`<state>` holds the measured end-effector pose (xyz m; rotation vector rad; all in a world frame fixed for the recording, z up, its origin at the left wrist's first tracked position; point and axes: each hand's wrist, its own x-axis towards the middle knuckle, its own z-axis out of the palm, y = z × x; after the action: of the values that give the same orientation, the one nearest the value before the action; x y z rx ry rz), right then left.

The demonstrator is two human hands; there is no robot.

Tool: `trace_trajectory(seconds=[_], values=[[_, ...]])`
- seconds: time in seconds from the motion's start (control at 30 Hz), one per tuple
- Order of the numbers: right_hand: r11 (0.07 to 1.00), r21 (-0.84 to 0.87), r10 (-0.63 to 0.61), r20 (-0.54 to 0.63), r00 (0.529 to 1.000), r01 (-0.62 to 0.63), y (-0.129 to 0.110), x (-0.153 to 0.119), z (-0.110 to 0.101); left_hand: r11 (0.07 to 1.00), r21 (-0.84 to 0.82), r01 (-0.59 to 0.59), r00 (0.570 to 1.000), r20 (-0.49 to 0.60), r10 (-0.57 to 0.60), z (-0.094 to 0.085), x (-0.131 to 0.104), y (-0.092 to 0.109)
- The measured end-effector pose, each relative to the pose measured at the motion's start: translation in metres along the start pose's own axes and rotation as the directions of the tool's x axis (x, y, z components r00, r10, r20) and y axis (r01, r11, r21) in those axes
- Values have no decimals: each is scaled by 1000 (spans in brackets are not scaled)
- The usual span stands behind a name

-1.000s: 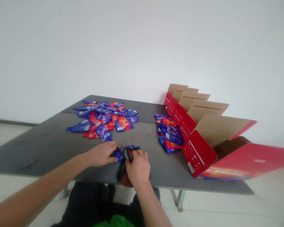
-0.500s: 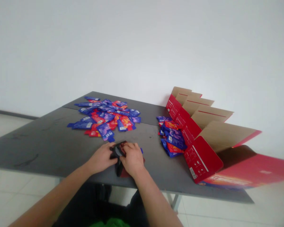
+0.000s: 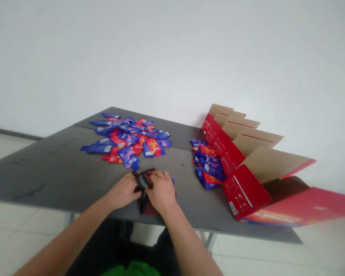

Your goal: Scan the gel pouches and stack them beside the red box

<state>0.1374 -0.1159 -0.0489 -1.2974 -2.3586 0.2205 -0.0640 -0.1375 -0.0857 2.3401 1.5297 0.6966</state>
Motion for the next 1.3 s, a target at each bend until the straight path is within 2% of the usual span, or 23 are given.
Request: trace_trajectory(seconds=[0.03,0.1,0.17,0.23,0.33,0.4,0.47,0.57,0.67,0.73,0.8,0.87,0.97,1.07,1.2,1.23,1.3], values=[[1000,5,9,12,1000,-9,1,-1,4,1000,-1,1,1000,-2,-1,0,0,0],[993,-34,114,5,994,-113,14,-1,3,1000,-18,-24,1000,-12,24,0,0,0],[965,-103,242,-8,970,-242,31,1,-7,998,-35,-55,998,-27,54,-2,-1,1],[945,-137,297,-19,955,-297,40,5,-19,997,-36,-63,997,-36,62,-2,-1,2],[984,-55,169,-44,985,-171,22,7,-15,998,-26,-59,997,-47,58,-1,0,0],[997,19,75,-49,996,-74,4,6,0,999,-17,-44,998,-41,43,0,0,-1],[997,58,59,-25,998,-58,-3,2,14,999,-13,-30,999,-33,30,0,0,0],[988,26,154,-8,988,-154,19,1,11,999,-30,-44,999,-32,43,-2,-1,2],[959,-65,275,-7,962,-274,51,4,-12,998,-29,-52,998,-38,51,-3,-2,2],[954,-78,287,-33,957,-288,52,6,-21,999,-18,-41,998,-41,40,-2,-2,1],[976,-29,214,-65,975,-216,34,6,-17,999,-15,-40,999,-38,40,-1,-2,0],[994,48,105,-69,992,-102,6,4,-1,999,-18,-39,999,-32,38,1,-1,-1],[993,72,91,-27,995,-89,-16,1,21,1000,-21,-21,999,-29,21,1,0,-2],[983,9,183,-12,983,-183,7,0,15,999,-35,-28,999,-45,26,0,-1,-2],[938,-101,329,-47,943,-332,49,6,-16,998,-36,-42,998,-43,40,-1,-2,-1],[938,-101,326,-60,943,-331,51,8,-20,999,-30,-42,998,-42,40,-1,-2,-1],[966,-51,249,-80,965,-254,41,9,-19,999,-20,-37,998,-52,35,0,-2,-1]])
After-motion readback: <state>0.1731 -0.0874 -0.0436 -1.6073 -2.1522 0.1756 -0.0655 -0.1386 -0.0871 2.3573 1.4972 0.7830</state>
